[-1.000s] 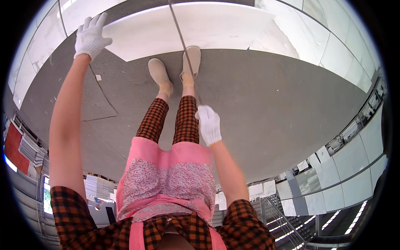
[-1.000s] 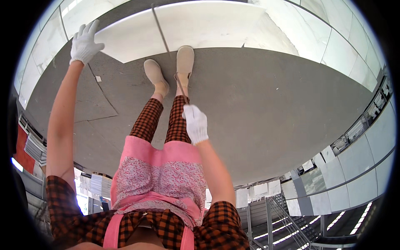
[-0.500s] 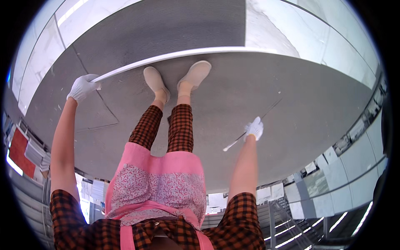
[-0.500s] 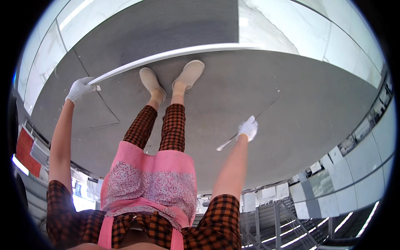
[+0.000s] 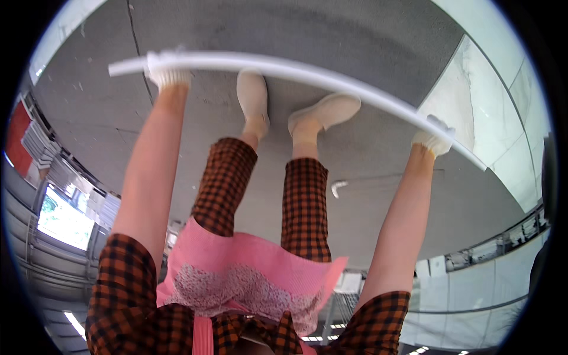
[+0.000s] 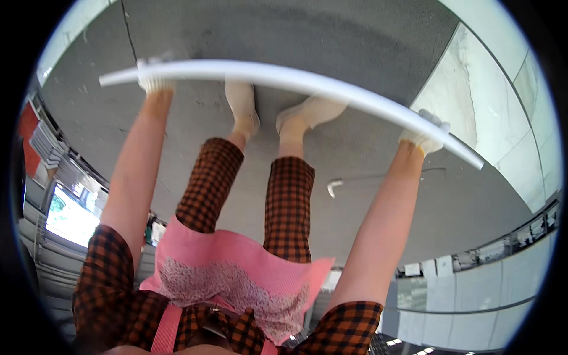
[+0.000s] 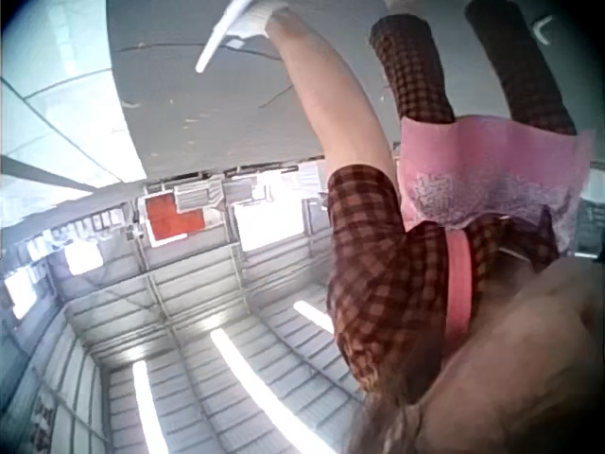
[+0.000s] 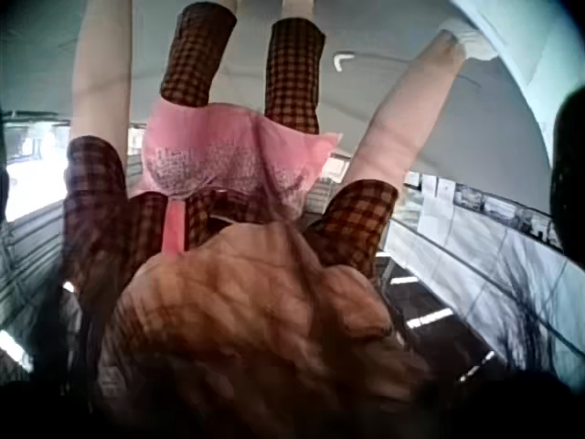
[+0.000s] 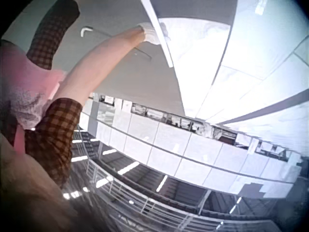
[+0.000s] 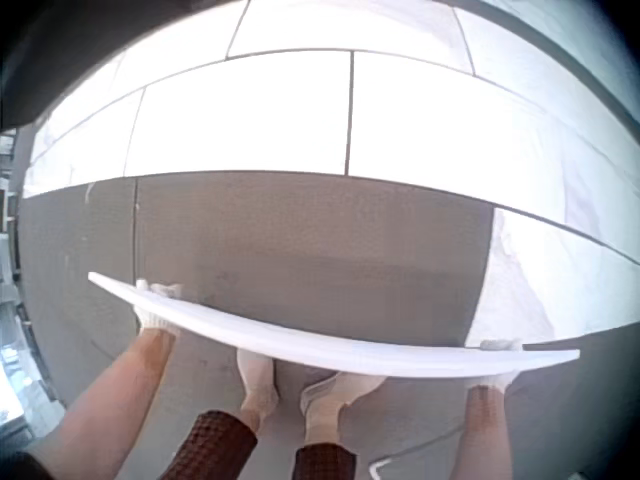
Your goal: The person repeatedly picks up large white rectangular panels from the floor, carries them across the warehouse, and stacks them onto a wooden pallet. The person wears white gloves and a pink apron while performing the task.
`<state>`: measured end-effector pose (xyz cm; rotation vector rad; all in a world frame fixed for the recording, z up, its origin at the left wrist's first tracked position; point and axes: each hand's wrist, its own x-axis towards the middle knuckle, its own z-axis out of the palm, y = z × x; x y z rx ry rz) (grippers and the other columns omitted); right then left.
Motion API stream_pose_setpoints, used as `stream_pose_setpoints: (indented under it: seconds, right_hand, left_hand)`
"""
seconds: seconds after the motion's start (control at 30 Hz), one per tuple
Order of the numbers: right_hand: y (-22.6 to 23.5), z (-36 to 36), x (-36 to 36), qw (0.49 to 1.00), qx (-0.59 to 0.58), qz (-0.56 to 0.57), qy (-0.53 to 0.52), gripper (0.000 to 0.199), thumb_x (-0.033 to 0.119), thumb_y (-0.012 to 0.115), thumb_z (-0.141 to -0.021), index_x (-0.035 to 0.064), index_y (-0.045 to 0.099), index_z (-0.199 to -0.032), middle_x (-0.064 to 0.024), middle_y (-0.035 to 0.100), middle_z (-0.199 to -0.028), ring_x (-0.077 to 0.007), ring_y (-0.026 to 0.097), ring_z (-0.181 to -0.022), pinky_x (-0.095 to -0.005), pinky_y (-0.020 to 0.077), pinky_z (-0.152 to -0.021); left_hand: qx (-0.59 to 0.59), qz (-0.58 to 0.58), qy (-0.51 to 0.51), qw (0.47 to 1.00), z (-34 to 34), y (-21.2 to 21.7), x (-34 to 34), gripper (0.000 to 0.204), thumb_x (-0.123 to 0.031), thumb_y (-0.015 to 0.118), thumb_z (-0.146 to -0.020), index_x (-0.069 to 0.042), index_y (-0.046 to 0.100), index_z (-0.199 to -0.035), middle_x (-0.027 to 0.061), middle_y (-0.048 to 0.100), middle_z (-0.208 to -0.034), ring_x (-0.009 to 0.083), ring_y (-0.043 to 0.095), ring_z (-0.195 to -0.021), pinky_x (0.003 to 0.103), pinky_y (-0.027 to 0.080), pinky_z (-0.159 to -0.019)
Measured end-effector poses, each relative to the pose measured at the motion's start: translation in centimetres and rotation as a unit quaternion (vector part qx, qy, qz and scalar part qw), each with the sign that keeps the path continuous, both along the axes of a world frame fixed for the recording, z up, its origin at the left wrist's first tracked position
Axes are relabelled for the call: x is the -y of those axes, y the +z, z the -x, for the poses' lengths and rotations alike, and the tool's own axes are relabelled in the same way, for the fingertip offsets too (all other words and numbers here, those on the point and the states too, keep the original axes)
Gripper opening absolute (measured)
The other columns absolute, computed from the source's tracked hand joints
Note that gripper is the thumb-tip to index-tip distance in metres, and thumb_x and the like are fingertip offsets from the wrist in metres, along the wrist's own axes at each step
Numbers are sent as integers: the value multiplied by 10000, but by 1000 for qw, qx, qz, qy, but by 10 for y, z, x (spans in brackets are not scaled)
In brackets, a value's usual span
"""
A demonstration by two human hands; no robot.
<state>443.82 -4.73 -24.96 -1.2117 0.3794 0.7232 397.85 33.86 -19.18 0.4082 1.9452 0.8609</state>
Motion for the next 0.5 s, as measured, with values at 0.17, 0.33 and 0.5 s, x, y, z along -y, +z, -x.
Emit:
stream_pose_setpoints:
  seconds: [0.17,0.33,0.5]
  right_hand:
    - [132,56,-115,919,49,387,-57,390,247,392,-894,-8,549,-1144,-117,587,-1106,-227,562,-963,-344,458,-825]
    - [285,85,-122,885,149,408,171,559,415,361,-928,-60,526,-1173,-154,555,-1186,-237,528,-1047,-319,397,-905]
    - [360,119,-90,905,24,373,203,580,419,383,-934,-83,485,-1205,-114,548,-1185,-212,536,-1047,-291,411,-909]
  left_hand:
    - [-75,3,-88,993,7,59,-60,536,-368,457,-844,11,518,-1217,83,565,-1200,235,562,-1030,376,447,-848]
    - [-220,102,-167,956,67,180,-33,840,-615,378,-822,84,418,-1287,194,514,-1239,283,509,-1104,336,378,-954]
    - [-94,128,-180,971,162,286,14,799,-597,284,-884,78,425,-1288,154,515,-1255,247,503,-1133,320,375,-975]
